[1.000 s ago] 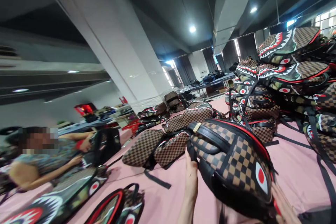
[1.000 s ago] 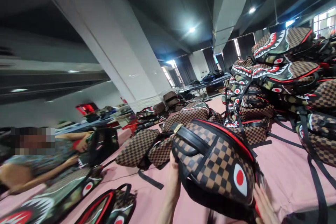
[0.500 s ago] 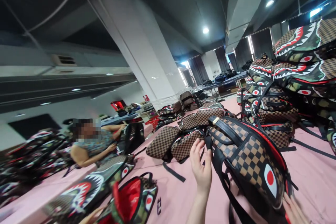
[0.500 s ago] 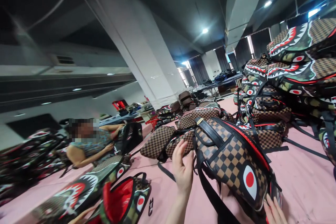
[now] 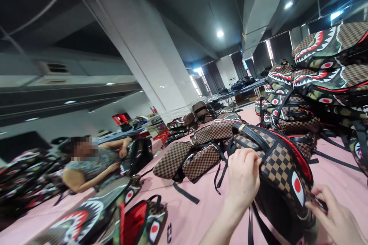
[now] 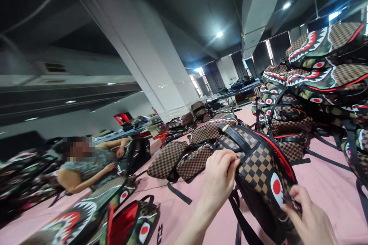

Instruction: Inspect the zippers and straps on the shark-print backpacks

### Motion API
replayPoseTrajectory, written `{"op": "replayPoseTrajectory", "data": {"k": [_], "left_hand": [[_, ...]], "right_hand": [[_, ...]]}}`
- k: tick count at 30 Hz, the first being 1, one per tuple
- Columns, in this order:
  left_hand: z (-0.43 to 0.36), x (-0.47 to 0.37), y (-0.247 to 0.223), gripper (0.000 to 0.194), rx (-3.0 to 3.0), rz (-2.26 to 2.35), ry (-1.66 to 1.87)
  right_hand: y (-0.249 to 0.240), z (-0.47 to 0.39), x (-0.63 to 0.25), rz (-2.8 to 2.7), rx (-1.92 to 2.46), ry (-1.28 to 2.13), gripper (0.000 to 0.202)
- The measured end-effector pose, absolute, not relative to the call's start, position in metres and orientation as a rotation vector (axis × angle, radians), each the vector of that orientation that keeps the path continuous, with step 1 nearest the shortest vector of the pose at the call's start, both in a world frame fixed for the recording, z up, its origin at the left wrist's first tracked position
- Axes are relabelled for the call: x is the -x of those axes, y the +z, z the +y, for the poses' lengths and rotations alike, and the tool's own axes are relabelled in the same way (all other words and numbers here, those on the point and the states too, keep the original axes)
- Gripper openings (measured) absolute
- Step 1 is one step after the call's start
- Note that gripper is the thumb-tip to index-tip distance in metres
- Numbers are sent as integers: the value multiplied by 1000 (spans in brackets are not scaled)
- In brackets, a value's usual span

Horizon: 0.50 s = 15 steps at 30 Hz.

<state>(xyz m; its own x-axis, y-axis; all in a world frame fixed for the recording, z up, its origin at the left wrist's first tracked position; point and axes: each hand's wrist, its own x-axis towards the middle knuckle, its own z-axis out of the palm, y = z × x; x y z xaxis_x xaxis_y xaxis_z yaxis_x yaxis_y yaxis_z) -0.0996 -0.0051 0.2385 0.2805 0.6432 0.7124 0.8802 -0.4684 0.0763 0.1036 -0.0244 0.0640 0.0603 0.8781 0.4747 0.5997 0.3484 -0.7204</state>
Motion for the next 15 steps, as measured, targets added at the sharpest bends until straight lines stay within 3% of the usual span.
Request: {"op": "replayPoseTrajectory", "data": {"k": [6,15], "left_hand": [[12,89,231,10,2268,-1420,-1398],[19,87,224,10,2263,-1451,-1669]], "right_hand": [[144,-3,-88,-1663,1136,357,23],[159,18,-66,-1764,981,276,16]]}}
